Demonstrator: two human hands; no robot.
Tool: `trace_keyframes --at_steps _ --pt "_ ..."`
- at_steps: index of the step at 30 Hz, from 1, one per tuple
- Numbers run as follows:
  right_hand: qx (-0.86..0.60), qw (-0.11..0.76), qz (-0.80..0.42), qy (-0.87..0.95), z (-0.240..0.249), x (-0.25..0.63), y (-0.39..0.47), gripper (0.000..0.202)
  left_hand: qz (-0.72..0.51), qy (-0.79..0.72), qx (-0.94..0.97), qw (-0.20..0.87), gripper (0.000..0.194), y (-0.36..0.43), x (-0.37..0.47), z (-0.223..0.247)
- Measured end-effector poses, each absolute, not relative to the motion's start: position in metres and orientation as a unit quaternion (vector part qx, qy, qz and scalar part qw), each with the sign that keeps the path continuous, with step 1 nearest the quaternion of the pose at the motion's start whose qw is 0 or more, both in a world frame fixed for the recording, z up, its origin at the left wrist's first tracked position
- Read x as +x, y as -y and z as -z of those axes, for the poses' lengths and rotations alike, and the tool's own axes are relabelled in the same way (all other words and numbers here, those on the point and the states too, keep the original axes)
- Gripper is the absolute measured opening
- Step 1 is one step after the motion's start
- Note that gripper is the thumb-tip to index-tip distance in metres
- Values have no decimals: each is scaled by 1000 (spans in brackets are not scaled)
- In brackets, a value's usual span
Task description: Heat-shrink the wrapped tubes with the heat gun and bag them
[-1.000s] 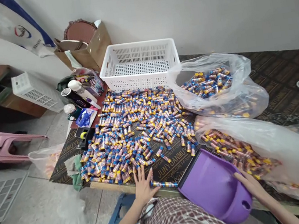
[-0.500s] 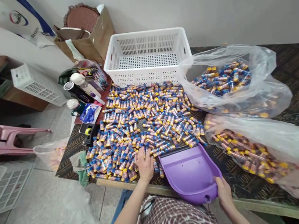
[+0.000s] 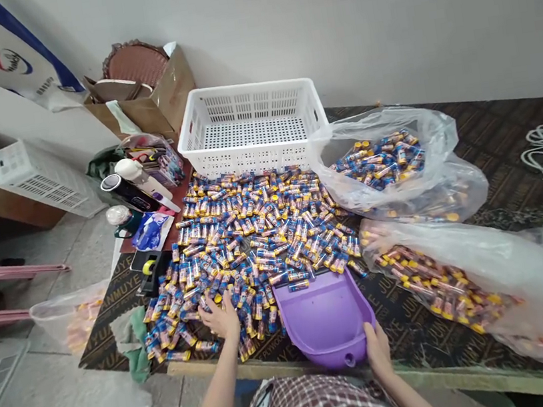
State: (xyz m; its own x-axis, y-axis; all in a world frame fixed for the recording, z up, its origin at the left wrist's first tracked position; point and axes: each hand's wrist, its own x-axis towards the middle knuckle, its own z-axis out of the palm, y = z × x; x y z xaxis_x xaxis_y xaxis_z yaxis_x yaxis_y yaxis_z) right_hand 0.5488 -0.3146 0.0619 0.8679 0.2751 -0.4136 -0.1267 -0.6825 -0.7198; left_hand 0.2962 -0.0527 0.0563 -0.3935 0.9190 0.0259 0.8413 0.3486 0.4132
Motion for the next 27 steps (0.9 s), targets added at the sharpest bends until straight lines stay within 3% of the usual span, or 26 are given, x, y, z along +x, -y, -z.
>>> trace_keyframes --at_steps 11,22,27 --pt "-888 368 -261 87 -75 573 296 56 -118 -658 717 197 64 -24 363 -87" --pt "-869 425 -239 82 -68 580 251 49 -94 -570 780 241 46 -66 409 -95" --pt "-856 443 -258 67 -61 574 212 51 -41 -382 885 262 39 -46 409 -120"
